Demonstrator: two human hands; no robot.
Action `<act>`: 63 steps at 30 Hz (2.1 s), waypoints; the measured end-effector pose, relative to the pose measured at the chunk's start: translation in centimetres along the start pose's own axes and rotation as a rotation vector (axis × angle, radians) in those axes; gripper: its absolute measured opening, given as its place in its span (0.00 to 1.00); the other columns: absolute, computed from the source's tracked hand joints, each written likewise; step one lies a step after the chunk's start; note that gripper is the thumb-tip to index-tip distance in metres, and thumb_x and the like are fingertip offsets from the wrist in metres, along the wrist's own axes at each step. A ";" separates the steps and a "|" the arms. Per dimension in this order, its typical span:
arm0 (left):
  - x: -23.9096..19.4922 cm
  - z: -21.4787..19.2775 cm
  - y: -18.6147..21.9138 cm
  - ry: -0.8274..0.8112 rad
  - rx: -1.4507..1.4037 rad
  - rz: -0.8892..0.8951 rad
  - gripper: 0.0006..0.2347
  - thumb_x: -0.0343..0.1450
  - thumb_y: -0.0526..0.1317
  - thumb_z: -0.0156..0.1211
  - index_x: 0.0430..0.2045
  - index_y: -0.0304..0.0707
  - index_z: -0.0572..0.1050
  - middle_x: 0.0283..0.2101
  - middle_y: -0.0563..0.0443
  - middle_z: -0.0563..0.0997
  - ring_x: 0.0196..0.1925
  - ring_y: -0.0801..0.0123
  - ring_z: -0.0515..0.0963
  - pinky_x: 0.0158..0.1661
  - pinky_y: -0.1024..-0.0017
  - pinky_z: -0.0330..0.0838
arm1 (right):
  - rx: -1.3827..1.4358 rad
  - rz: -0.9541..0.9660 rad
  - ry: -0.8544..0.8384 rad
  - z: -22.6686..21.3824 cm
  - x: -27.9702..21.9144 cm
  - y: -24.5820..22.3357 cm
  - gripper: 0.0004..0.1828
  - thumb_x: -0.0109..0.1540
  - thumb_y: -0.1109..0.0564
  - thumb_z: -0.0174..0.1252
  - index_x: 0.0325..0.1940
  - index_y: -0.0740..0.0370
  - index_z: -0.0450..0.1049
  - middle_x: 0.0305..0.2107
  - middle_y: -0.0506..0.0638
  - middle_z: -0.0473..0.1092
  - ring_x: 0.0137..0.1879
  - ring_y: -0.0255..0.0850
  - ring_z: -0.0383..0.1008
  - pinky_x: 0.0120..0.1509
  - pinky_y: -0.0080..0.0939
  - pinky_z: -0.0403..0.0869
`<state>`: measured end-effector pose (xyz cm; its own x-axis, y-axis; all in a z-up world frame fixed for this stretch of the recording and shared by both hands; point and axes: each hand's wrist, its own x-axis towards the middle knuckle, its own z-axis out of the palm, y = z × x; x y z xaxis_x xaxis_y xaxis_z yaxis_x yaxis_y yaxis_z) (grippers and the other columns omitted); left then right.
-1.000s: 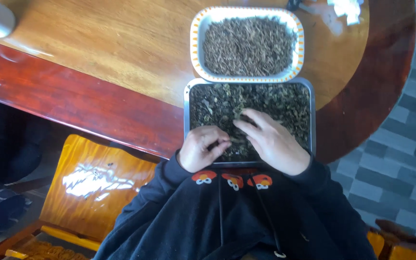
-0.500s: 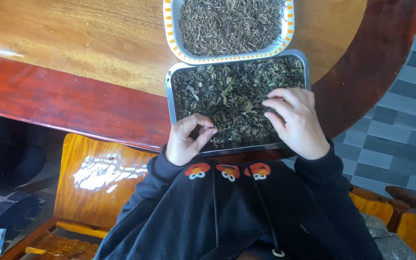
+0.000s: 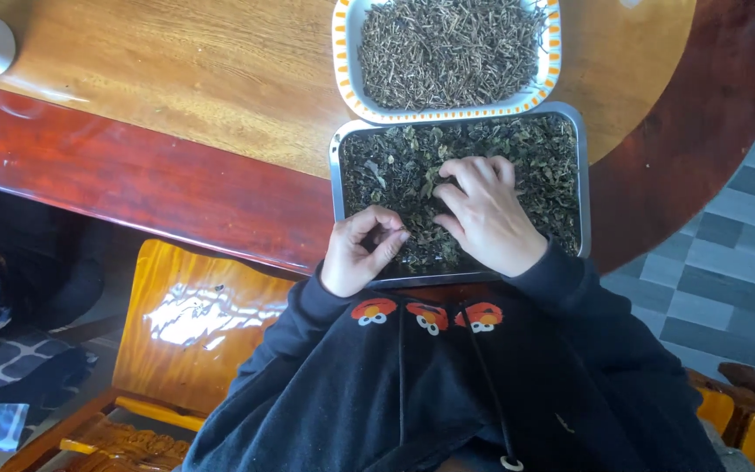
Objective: The person sits at a table and sorts dried leaves by hand, picking through a metal tray and transferring selected pieces into a separate bowl. They occasionally pause to interact with a phone on the table.
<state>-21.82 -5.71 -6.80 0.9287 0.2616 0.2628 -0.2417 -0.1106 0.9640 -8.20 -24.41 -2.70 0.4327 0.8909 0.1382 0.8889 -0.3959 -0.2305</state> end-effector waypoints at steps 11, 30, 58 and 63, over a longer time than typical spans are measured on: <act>-0.2 -0.1 -0.5 -0.018 0.021 -0.005 0.03 0.69 0.32 0.69 0.28 0.35 0.79 0.23 0.49 0.79 0.23 0.68 0.76 0.28 0.74 0.71 | 0.168 0.102 0.036 0.1 -2.7 3.9 0.03 0.65 0.63 0.61 0.36 0.60 0.78 0.36 0.52 0.73 0.50 0.48 0.74 0.57 0.49 0.69; 0.2 -0.2 0.1 -0.072 0.041 0.022 0.03 0.69 0.31 0.67 0.28 0.34 0.78 0.23 0.50 0.78 0.23 0.67 0.77 0.27 0.72 0.72 | 0.013 -0.006 0.005 0.2 -0.6 2.3 0.03 0.58 0.62 0.66 0.35 0.57 0.79 0.40 0.50 0.69 0.51 0.46 0.69 0.57 0.54 0.69; 1.1 -0.5 1.2 -0.022 0.225 -0.002 0.03 0.68 0.33 0.68 0.27 0.34 0.80 0.24 0.47 0.82 0.23 0.63 0.79 0.26 0.68 0.72 | -0.086 -0.099 0.315 -9.9 5.9 7.8 0.09 0.58 0.64 0.64 0.39 0.53 0.73 0.31 0.45 0.70 0.40 0.43 0.75 0.61 0.52 0.60; 0.7 -0.8 0.9 -0.149 0.170 -0.070 0.02 0.72 0.36 0.63 0.31 0.39 0.77 0.30 0.55 0.80 0.26 0.76 0.72 0.31 0.77 0.69 | -0.125 -0.067 0.435 -12.1 7.2 7.6 0.06 0.67 0.64 0.64 0.40 0.58 0.73 0.34 0.46 0.76 0.38 0.43 0.72 0.60 0.47 0.59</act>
<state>-21.60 -4.90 -5.73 0.9758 0.1317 0.1744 -0.1357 -0.2605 0.9559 3.51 -23.76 8.21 0.3733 0.7494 0.5469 0.9167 -0.3885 -0.0934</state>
